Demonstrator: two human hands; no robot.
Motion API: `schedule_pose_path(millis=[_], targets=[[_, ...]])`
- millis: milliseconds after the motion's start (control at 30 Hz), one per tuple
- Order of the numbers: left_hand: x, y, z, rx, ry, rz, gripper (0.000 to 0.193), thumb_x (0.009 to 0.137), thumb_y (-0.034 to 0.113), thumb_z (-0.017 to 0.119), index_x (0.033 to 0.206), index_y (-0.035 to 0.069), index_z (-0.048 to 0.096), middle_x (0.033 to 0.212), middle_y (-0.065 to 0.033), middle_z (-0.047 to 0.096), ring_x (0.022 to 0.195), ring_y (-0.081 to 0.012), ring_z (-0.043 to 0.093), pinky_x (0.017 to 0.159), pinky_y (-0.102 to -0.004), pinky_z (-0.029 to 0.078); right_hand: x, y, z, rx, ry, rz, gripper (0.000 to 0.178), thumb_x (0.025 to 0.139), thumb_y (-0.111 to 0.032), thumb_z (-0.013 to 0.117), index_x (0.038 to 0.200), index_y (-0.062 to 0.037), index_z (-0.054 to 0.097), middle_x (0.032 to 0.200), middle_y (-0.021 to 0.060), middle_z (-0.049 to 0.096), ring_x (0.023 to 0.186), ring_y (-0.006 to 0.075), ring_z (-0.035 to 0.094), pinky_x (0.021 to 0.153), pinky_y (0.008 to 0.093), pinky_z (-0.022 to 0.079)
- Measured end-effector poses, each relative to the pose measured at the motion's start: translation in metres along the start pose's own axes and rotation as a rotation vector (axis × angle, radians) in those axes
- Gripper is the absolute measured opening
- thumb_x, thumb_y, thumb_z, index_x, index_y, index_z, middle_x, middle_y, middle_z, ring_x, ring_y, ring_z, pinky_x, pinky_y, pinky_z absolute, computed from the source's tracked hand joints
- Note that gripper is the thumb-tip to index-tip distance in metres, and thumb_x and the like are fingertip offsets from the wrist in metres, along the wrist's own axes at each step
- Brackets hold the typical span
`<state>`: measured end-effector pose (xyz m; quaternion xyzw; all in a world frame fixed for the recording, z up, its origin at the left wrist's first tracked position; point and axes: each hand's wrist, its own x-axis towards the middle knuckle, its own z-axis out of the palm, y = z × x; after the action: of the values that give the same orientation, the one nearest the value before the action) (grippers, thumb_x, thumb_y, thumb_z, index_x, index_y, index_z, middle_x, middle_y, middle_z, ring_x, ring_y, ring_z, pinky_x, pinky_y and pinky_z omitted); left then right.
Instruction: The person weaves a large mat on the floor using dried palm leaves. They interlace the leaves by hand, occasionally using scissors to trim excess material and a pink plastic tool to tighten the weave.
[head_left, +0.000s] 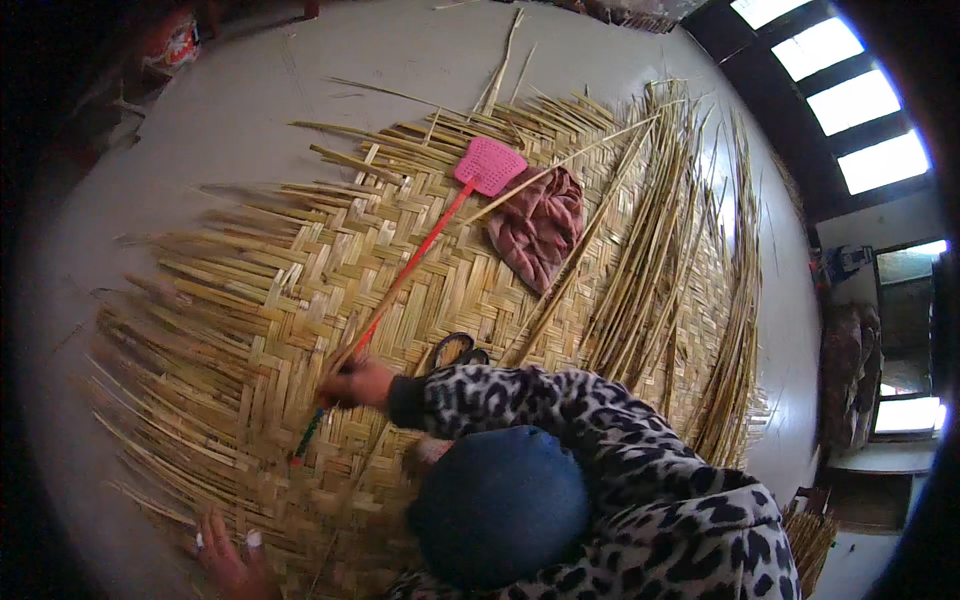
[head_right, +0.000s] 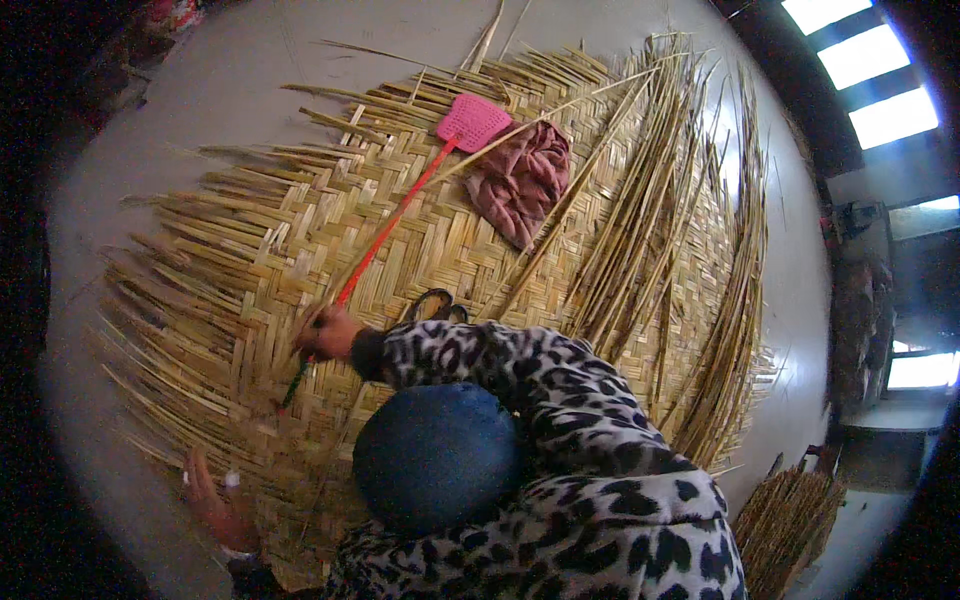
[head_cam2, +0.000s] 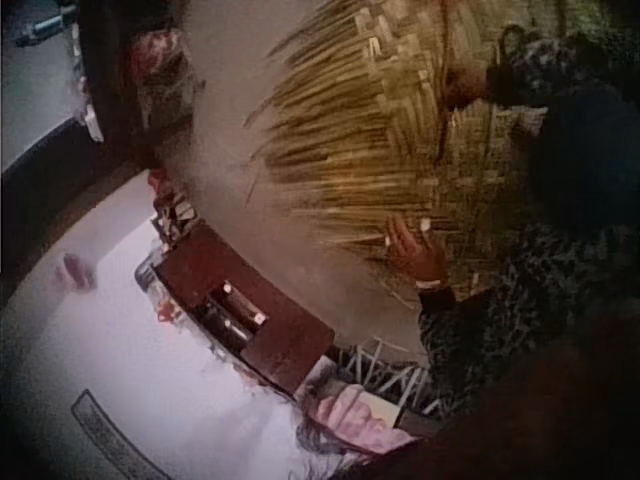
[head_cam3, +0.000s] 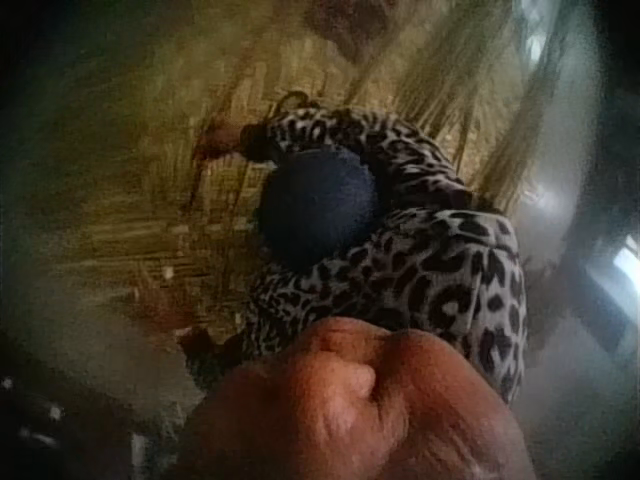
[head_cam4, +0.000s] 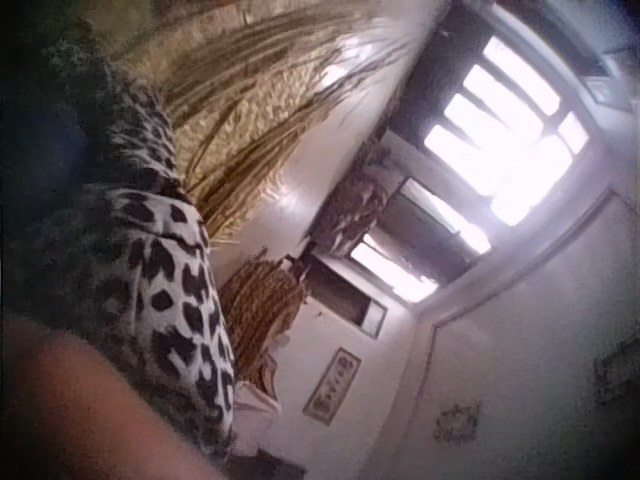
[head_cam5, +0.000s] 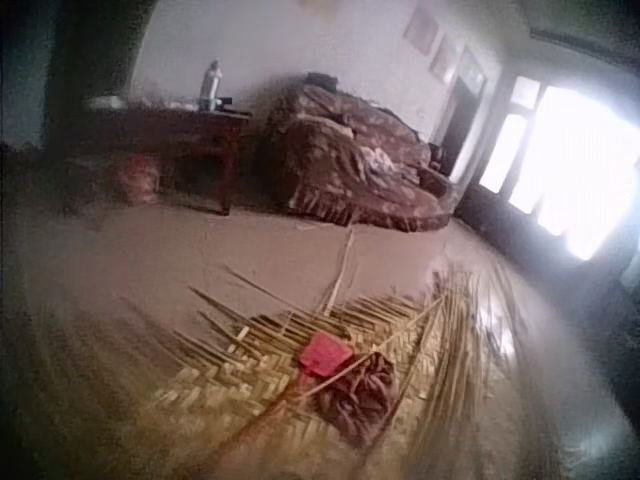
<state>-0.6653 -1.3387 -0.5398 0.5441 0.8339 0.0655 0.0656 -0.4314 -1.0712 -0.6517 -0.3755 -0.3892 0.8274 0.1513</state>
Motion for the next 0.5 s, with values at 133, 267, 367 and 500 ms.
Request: schedule_pose_path(millis=[133, 267, 367, 500], targets=[[0.001, 0.059, -0.003, -0.428, -0.065, -0.108, 0.074, 0.091, 0.058, 0.05, 0.137, 0.0, 0.044, 0.135, -0.0225, 0.048, 0.124, -0.0312, 0.048, 0.1, -0.0471, 0.04, -0.019, 0.026, 0.071, -0.334, -0.515, -0.223, 0.023, 0.087, -0.021, 0.07, 0.101, -0.0049, 0.063, 0.086, 0.0042, 0.068, 0.077, 0.0125, 0.064, 0.063, 0.028, 0.051], [0.003, 0.06, -0.014, -0.717, -0.458, -0.204, 0.062, 0.091, 0.056, 0.052, 0.122, 0.003, 0.059, 0.106, -0.0174, 0.063, 0.094, -0.0209, 0.063, 0.079, -0.0376, 0.051, -0.027, 0.036, 0.088, -0.237, -0.771, -0.02, 0.022, 0.092, -0.022, 0.063, 0.107, -0.0052, 0.061, 0.095, 0.0035, 0.064, 0.084, 0.0124, 0.062, 0.069, 0.0305, 0.051], [-0.012, 0.046, -0.006, -0.668, -0.3, -0.232, 0.055, 0.092, 0.053, 0.054, 0.108, 0.003, 0.066, 0.085, -0.0099, 0.065, 0.074, -0.0147, 0.064, 0.065, -0.0322, 0.052, -0.021, 0.019, 0.066, -0.02, -0.576, 0.109, 0.023, 0.093, -0.024, 0.061, 0.109, -0.0064, 0.061, 0.095, 0.0026, 0.062, 0.09, 0.0125, 0.061, 0.07, 0.0303, 0.052], [-0.011, 0.012, 0.002, -0.768, -0.363, -0.448, 0.043, 0.091, 0.041, 0.057, 0.102, 0.0, 0.066, 0.079, -0.0069, 0.063, 0.071, -0.0145, 0.061, 0.062, -0.0309, 0.049, -0.004, -0.05, 0.015, 0.236, -0.139, -0.011, 0.019, 0.094, -0.026, 0.057, 0.099, -0.0076, 0.059, 0.095, 0.0024, 0.061, 0.093, 0.0133, 0.059, 0.074, 0.031, 0.051]])
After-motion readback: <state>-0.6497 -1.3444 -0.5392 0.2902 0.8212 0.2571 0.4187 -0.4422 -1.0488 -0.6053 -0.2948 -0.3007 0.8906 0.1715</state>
